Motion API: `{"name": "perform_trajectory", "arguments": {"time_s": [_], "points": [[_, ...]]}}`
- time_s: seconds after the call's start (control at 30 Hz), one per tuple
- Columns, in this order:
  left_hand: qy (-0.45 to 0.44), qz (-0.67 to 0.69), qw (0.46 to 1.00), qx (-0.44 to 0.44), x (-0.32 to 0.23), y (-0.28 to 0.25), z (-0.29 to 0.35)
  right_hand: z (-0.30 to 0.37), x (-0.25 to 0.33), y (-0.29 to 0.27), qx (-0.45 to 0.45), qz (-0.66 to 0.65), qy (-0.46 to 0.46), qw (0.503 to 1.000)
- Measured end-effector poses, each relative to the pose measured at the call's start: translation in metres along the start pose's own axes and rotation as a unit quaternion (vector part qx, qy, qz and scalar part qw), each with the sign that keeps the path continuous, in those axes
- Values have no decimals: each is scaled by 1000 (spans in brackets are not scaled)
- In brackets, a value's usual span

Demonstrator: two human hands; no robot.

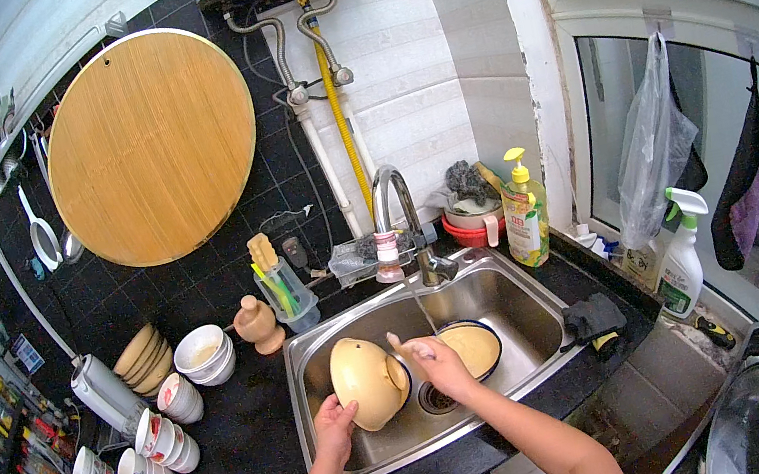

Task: The person washes a wok, rinses a bowl, and scrubs several plates in a kitchen sink using a sponge and running water. They also remove food debris from the sink drain and dispose of it in a trash bin before returning to wash more dishes.

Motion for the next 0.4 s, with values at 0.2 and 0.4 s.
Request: {"name": "perform_trajectory", "arguments": {"time_s": [0.2,0.4], "points": [[-30,-50,997,45,14,19,-1,14,61,29,36,280,-328,901],[-56,-105,991,67,7,32,12,-42,-14,13,131,-27,28,991]]}}
Point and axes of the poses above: each hand's wrist, its own z-axis away from the middle knuckle, its own y-axis out of the palm, x = y × z, the point moved 2 cm from there along -z, towards the middle knuckle, and after that the axes turned 14 degrees about z, right-handed, at the moved point
